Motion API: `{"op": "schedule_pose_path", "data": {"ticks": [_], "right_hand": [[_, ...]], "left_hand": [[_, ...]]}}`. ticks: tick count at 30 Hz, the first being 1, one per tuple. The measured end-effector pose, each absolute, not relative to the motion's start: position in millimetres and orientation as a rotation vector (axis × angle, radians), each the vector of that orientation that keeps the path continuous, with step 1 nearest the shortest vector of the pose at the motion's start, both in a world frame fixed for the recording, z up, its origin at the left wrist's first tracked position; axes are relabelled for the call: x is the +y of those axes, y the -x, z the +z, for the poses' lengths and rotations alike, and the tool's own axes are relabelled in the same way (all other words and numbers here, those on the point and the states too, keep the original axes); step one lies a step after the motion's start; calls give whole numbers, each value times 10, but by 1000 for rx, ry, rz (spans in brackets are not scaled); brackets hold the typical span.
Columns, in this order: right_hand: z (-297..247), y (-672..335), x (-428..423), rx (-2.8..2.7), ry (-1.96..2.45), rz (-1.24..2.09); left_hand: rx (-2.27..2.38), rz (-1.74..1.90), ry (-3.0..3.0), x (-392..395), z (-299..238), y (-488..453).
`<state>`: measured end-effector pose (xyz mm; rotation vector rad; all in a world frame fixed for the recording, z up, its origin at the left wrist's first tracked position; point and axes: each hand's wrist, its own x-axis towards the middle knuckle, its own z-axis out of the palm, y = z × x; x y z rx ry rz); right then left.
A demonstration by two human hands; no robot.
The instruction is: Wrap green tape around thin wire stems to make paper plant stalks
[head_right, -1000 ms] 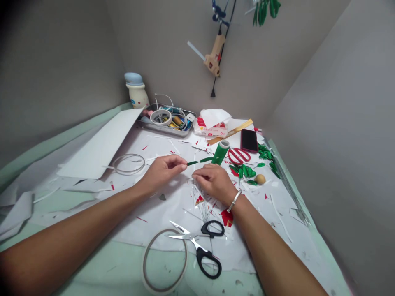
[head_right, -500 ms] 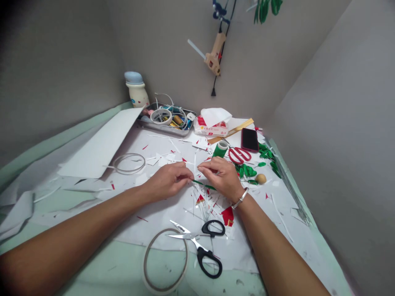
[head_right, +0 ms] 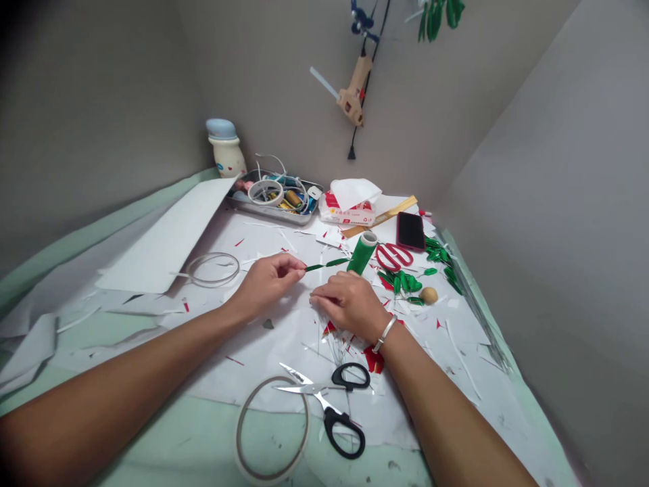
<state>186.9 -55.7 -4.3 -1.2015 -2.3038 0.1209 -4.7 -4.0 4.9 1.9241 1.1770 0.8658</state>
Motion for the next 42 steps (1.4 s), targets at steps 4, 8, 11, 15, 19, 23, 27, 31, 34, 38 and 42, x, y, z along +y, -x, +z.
{"op": "schedule_pose_path", "data": {"ticks": [4, 8, 11, 15, 19, 23, 27, 31, 34, 38, 42], "right_hand": [[3, -1869, -590, -2301, 1115, -2], [63, -1908, -597, -2158, 1136, 8], [86, -1946, -583, -2033, 1177, 116], [61, -2011, -526, -1881, 1233, 246], [-7, -2037, -476, -1891, 1276, 267], [-63, -1963, -496, -2079, 1261, 226], [-54, -1868, -555, -2316, 1215, 134], [8, -1862, -592, -2349, 1149, -12], [60, -1894, -598, -2274, 1146, -60], [90, -1932, -588, -2140, 1188, 4], [74, -1985, -545, -1955, 1216, 206]], "left_hand": [[1253, 861, -2201, -52, 22, 52], [1181, 736, -2421, -121, 32, 48], [964, 635, -2514, -170, 47, 46], [710, 601, -2426, -194, 86, 38], [732, 714, -2153, -182, 141, 20], [907, 799, -1917, -133, 131, 16], [1134, 879, -1923, -67, 57, 30], [1259, 872, -2151, -58, 27, 41], [1244, 795, -2347, -103, 37, 36], [1018, 673, -2527, -172, 44, 29], [752, 614, -2541, -201, 56, 34]]}}
